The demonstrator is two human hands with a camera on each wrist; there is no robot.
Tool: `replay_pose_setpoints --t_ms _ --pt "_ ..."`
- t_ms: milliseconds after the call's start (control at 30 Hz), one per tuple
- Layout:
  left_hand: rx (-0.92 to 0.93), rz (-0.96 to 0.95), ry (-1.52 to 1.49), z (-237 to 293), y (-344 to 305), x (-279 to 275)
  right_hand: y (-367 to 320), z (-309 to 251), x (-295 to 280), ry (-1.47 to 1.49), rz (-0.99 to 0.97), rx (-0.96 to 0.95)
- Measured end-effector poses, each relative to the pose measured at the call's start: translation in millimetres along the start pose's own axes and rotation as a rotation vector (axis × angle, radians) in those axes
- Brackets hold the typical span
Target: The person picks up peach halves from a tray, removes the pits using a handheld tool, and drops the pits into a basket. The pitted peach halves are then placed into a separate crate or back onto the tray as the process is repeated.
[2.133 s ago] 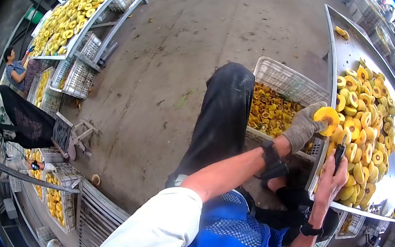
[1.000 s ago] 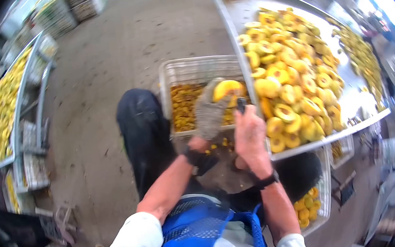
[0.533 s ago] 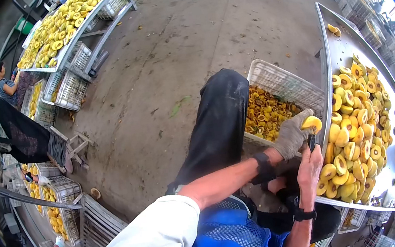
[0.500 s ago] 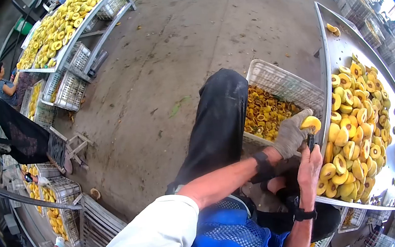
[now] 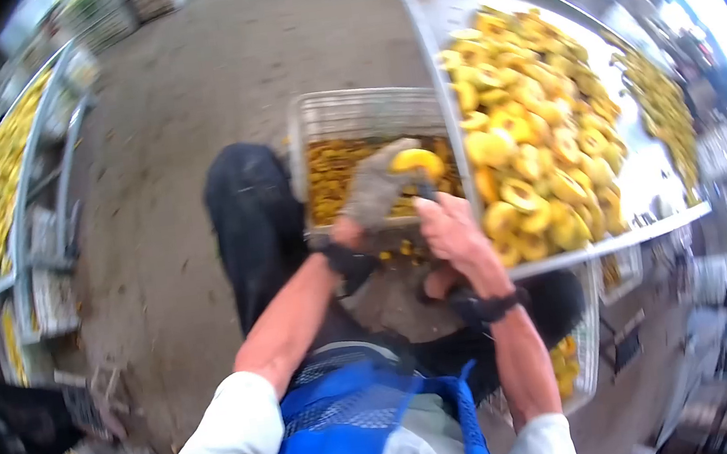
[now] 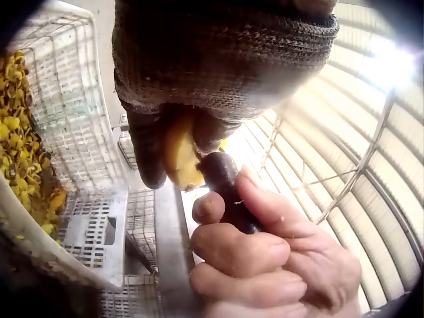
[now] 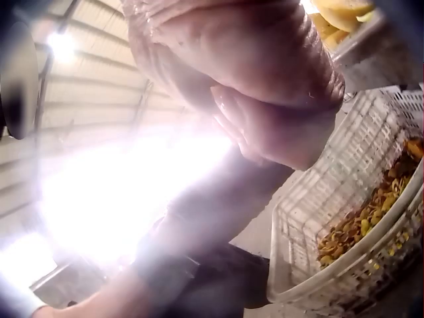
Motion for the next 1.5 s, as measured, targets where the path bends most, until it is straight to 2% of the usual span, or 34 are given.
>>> replay_pose_setpoints --t_ms 33,133,200,233,300,367,433,600,667,700,767,800,867,933,967,1033,1067,1100,1167,1200,1233,1300,1367,1400,1500 --pt "-0.196 -0.009 -0.159 15.8 0.5 -11.5 -1.1 -0.9 3.5 0.022 -0.008 0.006" --pt "-0.189 -0.052 -0.279 3.3 -2.0 -13.9 2.5 0.2 0.1 0.051 -0.038 -0.030" --pt "-0.339 -0.052 -0.275 19.5 0.1 -20.8 3.8 -0.6 -1.1 0.095 -0.043 -0.024" --pt "-0.335 -0.067 -0.280 13.4 -2.7 -18.9 2.1 -1.1 -0.9 0.112 -0.050 -0.019" --pt "-0.271 0.017 -0.481 -6.0 -8.7 -12.0 3.8 0.5 -0.1 0.042 -0.003 -0.030" --pt "-0.212 -0.003 -0.415 -11.0 -9.5 -8.9 9.0 8.7 0.9 -0.027 0.040 -0.041" --pt "-0.252 0.036 -0.452 -11.3 -9.0 -7.1 14.8 16.6 3.1 -0.479 0.271 -0.357" --pt "-0.286 -0.025 -0.362 -4.4 -7.6 -6.1 23.0 22.9 -1.2 -0.550 0.308 -0.448" --pt "-0.283 0.033 -0.357 -6.2 -7.9 -3.8 17.0 18.5 1.5 0.164 -0.069 0.041" --pt "-0.265 0.016 -0.365 -5.4 -7.4 -4.8 18.1 21.3 0.3 0.190 -0.082 0.037" --pt "-0.272 -0.058 -0.326 0.9 -6.9 -6.6 18.8 19.6 5.7 -0.264 0.144 -0.163" --pt "-0.315 -0.063 -0.359 12.8 -3.5 -7.6 37.1 40.6 3.1 -0.502 0.402 -0.717" --pt "-0.340 -0.024 -0.408 11.4 -4.4 -5.0 60.1 74.2 9.9 -0.695 0.655 -1.227" --pt "-0.363 0.046 -0.430 2.8 -7.2 2.4 45.5 50.3 3.6 -0.329 0.358 -0.634" --pt "-0.394 0.069 -0.430 5.2 -7.9 0.2 25.8 29.1 8.6 -0.013 0.056 -0.095" --pt "-0.284 0.078 -0.472 -16.7 -9.0 0.7 30.4 30.7 8.5 0.177 -0.067 -0.025" --pt "-0.311 0.081 -0.485 -25.7 -8.9 0.6 34.9 34.7 7.7 0.225 -0.122 -0.035" --pt "-0.358 0.074 -0.560 -35.1 -9.0 -0.1 39.6 38.5 10.0 0.030 0.027 -0.154" --pt "-0.405 0.061 -0.613 -32.0 -10.1 0.0 64.2 53.3 11.7 -0.342 0.332 -0.720" --pt "-0.399 0.048 -0.614 -31.9 -11.9 -0.6 64.4 59.8 8.9 -0.231 0.211 -0.554" --pt "-0.425 0.061 -0.621 -33.6 -13.9 -1.3 52.8 50.4 9.4 -0.228 0.223 -0.560" --pt "-0.449 0.065 -0.633 -36.3 -13.8 1.9 37.9 42.1 9.8 0.260 -0.135 -0.123" --pt "-0.513 0.043 -0.603 -44.2 -16.3 -1.9 43.7 44.9 12.1 0.329 -0.174 -0.086" --pt "-0.454 0.053 -0.678 -60.5 -20.1 -1.7 45.8 45.5 13.7 0.374 -0.197 -0.084" --pt "-0.360 0.099 -0.643 -82.3 -22.8 0.9 55.1 50.5 11.8 0.549 -0.295 -0.039"
Point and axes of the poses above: each hand's wrist, its own y-axis towards the middle knuckle, its own x-axis out of the palm, z = x × y, the point moved 1 cm from there along y, towards the middle knuckle, and after that the axes turned 7 degrees about x, right-handed, at the moved point
